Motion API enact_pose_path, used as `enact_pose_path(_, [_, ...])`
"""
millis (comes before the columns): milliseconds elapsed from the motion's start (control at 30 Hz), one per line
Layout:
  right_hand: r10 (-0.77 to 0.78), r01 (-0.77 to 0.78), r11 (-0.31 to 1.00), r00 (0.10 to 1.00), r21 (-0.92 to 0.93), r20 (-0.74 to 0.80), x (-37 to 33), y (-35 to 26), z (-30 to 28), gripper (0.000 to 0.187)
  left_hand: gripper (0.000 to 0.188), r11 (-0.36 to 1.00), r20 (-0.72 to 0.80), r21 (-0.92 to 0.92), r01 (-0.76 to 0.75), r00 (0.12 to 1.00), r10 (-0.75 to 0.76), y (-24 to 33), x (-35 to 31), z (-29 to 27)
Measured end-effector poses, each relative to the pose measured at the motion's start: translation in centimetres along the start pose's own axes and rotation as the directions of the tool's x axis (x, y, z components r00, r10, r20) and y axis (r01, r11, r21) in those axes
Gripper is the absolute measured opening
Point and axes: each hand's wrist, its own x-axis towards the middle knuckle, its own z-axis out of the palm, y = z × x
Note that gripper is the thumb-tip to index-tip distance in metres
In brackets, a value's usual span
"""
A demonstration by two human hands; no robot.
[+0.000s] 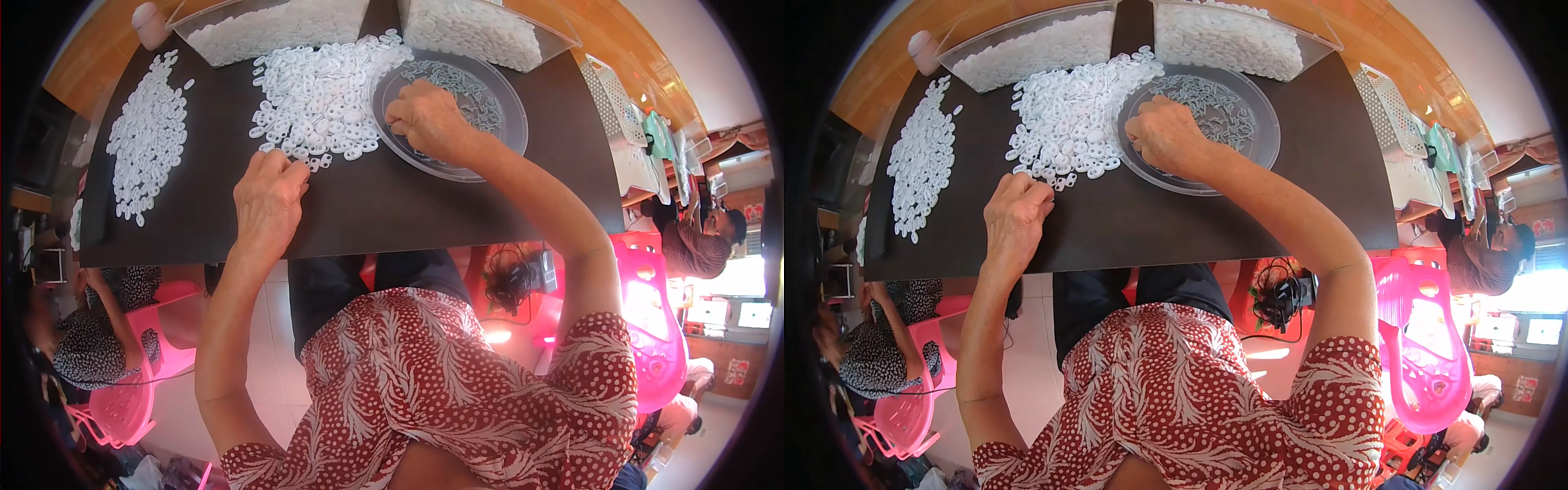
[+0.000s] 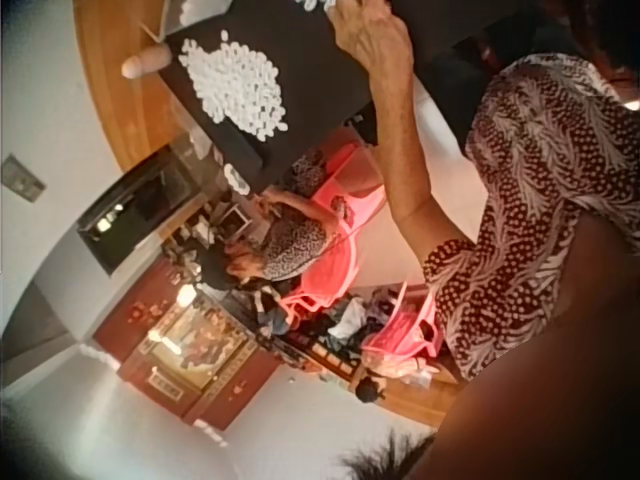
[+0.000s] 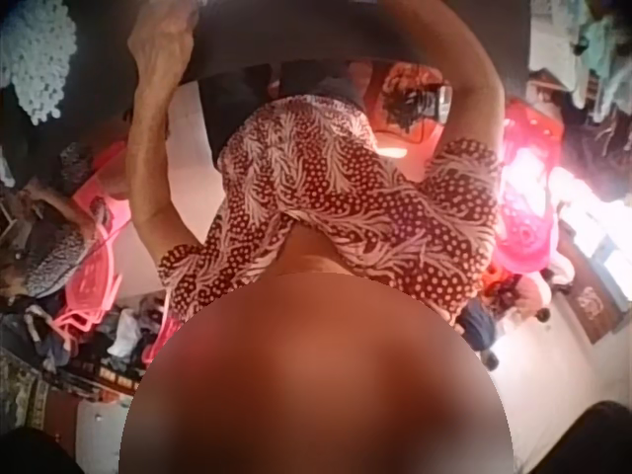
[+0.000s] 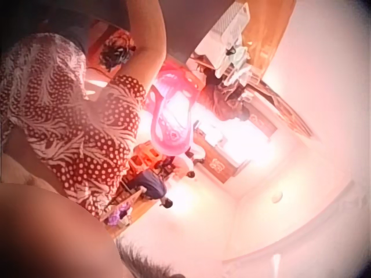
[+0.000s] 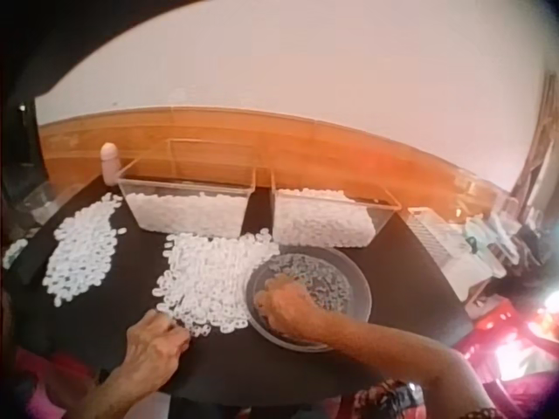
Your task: Assembling small plastic buckles by inserting metal pins into them at a workspace.
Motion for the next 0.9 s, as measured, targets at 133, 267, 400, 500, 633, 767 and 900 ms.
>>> enact_pose_path(133, [0.018,-0.018,1.000,1.000,-0.020,-0.004,0.1,0.3,-0.2,0.003,0.019,1.000,-0.006,-0.014,0.026,1.000,-0.026,0.0,-0.1,-0.1])
enact_pose_path(267, [0.035,-0.034,0.999,0.997,0.017,-0.075,-0.3,0.9,-0.4,0.004,0.019,1.000,-0.051,-0.008,0.026,0.998,-0.027,-0.2,-0.3,0.0])
enact_pose_path(400, [0.025,-0.023,0.999,0.998,0.038,-0.056,-0.2,0.9,-0.2,0.005,0.013,1.000,-0.047,-0.005,-0.005,0.999,0.005,-0.5,-0.3,0.3])
enact_pose_path(500, [0.018,-0.017,1.000,0.999,0.022,-0.050,0.1,0.4,-0.3,0.005,0.007,1.000,-0.016,0.022,0.006,1.000,-0.006,-0.4,-0.1,0.4])
enact_pose_path(633, [-0.003,0.002,1.000,1.000,-0.023,-0.027,0.4,0.2,0.2,0.008,0.008,0.999,0.006,0.045,0.014,1.000,-0.014,-0.4,0.1,0.4])
enact_pose_path(767, [-0.047,0.048,0.999,0.998,-0.021,0.041,1.0,1.0,0.4,0.010,0.009,0.997,0.039,0.073,-0.004,0.999,0.001,0.0,-0.1,0.3])
enact_pose_path(900, [-0.092,0.093,0.995,0.993,-0.016,0.068,1.0,0.8,0.2,0.007,0.016,0.997,0.025,0.077,0.006,1.000,-0.008,0.3,-0.4,0.3])
